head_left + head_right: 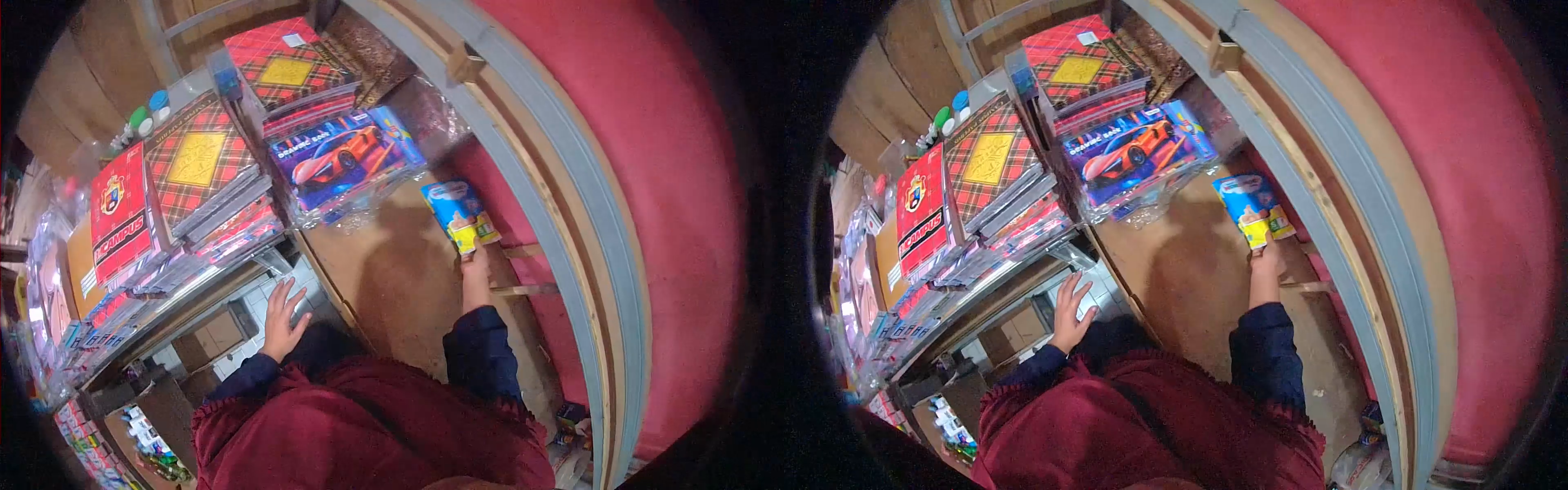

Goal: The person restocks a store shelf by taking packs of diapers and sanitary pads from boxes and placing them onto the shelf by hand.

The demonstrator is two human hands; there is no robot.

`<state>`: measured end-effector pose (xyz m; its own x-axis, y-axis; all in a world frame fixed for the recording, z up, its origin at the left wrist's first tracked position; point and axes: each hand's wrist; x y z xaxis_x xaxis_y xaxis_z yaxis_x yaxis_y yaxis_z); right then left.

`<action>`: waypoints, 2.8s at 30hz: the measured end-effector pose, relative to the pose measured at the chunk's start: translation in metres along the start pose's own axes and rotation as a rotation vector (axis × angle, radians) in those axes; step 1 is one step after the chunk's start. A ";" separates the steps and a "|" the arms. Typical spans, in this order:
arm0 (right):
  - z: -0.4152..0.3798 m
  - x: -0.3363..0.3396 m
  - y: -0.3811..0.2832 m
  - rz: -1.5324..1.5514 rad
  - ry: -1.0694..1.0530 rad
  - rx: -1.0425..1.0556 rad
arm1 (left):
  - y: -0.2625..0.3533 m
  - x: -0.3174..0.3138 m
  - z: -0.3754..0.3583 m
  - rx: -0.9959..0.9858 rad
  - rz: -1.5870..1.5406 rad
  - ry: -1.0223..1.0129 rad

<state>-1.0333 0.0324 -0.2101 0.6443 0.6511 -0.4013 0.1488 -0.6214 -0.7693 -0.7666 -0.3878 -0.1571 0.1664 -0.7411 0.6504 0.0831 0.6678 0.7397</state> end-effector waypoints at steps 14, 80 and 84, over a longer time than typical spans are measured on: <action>0.037 -0.020 0.001 -0.314 0.061 -0.149 | -0.033 0.024 -0.010 0.109 0.045 0.044; -1.018 0.630 0.234 -0.031 2.629 0.499 | 0.434 -0.230 -0.671 -1.813 -0.722 -2.054; -1.058 0.634 0.240 -0.637 2.479 0.156 | 0.441 -0.220 -0.706 -1.833 -0.755 -2.074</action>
<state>0.2042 -0.1651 -0.1228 -0.1225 -0.7660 0.6311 0.5940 -0.5660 -0.5717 -0.0725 0.1185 -0.0956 -0.4727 0.6421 0.6035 -0.0301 -0.6962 0.7172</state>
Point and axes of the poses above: each hand's wrist, its own z-axis towards the middle knuckle, its own x-axis out of the back of the hand, y = z × x
